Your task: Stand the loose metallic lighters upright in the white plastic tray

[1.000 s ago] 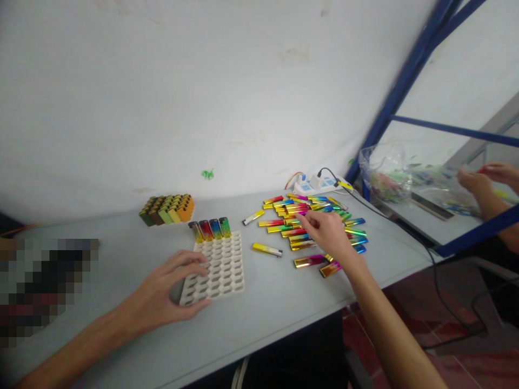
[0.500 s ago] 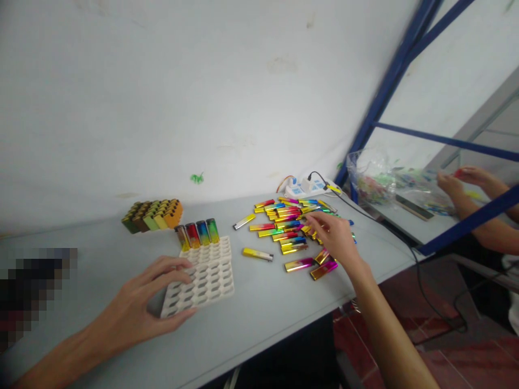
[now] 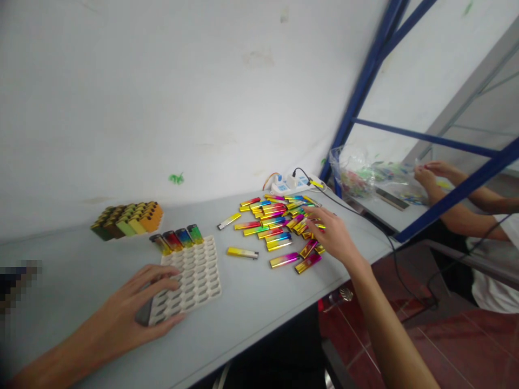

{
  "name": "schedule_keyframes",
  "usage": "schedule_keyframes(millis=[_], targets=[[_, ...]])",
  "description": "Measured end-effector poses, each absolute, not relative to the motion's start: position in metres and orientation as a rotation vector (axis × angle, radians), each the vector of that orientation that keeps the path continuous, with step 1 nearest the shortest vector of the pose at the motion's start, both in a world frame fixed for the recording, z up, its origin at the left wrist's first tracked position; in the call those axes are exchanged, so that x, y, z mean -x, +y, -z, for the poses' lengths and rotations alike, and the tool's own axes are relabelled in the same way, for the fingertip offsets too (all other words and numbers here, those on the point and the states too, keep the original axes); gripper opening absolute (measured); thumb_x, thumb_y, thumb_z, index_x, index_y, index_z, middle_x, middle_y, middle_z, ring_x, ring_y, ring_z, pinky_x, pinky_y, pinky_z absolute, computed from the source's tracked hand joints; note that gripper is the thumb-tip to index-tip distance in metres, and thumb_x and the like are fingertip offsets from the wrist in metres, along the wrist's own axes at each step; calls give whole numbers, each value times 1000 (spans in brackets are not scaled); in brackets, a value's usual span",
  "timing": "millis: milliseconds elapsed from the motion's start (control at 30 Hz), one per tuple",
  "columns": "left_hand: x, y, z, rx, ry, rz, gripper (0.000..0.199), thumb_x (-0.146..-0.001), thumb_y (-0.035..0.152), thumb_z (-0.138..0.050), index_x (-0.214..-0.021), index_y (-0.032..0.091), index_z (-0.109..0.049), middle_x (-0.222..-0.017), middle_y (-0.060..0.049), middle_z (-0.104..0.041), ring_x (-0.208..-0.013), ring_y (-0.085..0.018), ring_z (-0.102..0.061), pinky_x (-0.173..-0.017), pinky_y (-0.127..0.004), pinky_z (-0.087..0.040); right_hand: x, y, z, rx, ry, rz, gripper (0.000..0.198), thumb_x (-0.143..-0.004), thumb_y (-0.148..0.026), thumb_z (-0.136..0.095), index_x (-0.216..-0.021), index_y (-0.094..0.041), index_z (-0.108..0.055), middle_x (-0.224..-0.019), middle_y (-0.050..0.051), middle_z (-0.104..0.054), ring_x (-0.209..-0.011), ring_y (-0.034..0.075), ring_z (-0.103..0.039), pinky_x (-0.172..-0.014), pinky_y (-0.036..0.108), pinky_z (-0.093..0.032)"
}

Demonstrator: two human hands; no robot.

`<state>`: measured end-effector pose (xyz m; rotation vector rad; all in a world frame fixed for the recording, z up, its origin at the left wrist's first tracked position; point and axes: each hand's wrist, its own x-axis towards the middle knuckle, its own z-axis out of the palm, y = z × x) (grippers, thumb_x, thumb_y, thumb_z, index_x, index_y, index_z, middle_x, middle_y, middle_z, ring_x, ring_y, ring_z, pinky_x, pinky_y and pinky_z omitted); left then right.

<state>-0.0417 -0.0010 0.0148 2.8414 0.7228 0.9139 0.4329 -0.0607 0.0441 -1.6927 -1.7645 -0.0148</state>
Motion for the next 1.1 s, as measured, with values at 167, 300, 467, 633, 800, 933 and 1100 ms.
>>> schedule_keyframes(millis=[167,300,467,633,800,933,1100], targets=[[42,3,-12,-2864,697,-931,35,-82,38,-81,-112,27,-66,-115,-6,-71,-105,-26,-71,-91,-34,-62,-453,-63,-26,1799,-1841,164,35,-99,-42,-60,-125,-22,-72,-123,16,-72,-116,34,-69,-105,55,-56],[43,5,-10,-2847,684,-967,36,-80,38,-82,-111,28,-67,-113,-4,-72,-103,-26,-72,-87,-34,-62,-459,-64,-16,1798,-1880,114,31,-100,-41,-58,-118,-23,-76,-121,15,-73,-112,32,-71,-103,53,-56],[43,7,-10,-2829,697,-981,35,-79,38,-81,-109,30,-67,-113,-3,-73,-102,-26,-73,-87,-35,-63,-456,-48,-24,1827,-1816,194,37,-103,-48,-55,-115,-20,-76,-116,16,-75,-108,32,-71,-99,50,-57],[42,3,-5,-2762,748,-983,33,-80,39,-82,-108,29,-67,-115,-4,-72,-106,-27,-71,-93,-37,-61,-441,-18,-26,2068,-1846,260,61,-90,-75,-63,-99,-17,-77,-110,20,-71,-107,37,-67,-96,53,-54],[44,0,-1,-2703,806,-977,28,-83,38,-79,-107,28,-69,-117,-6,-71,-110,-27,-69,-96,-38,-59,-432,-3,-17,2154,-1848,210,57,-81,-75,-72,-91,-19,-70,-102,15,-70,-98,33,-67,-87,47,-55],[46,3,-2,-2780,739,-948,30,-82,37,-81,-108,28,-69,-115,-5,-71,-108,-26,-70,-93,-34,-61,-434,-2,-15,2070,-1803,141,42,-88,-57,-76,-105,-19,-70,-108,14,-72,-102,32,-69,-91,47,-56],[46,3,0,-2766,764,-938,26,-83,36,-78,-106,27,-69,-116,-7,-70,-110,-27,-69,-95,-35,-60,-429,-3,-25,1812,-2017,29,28,-94,-40,-74,-113,-21,-73,-119,13,-74,-113,30,-69,-102,48,-53]])
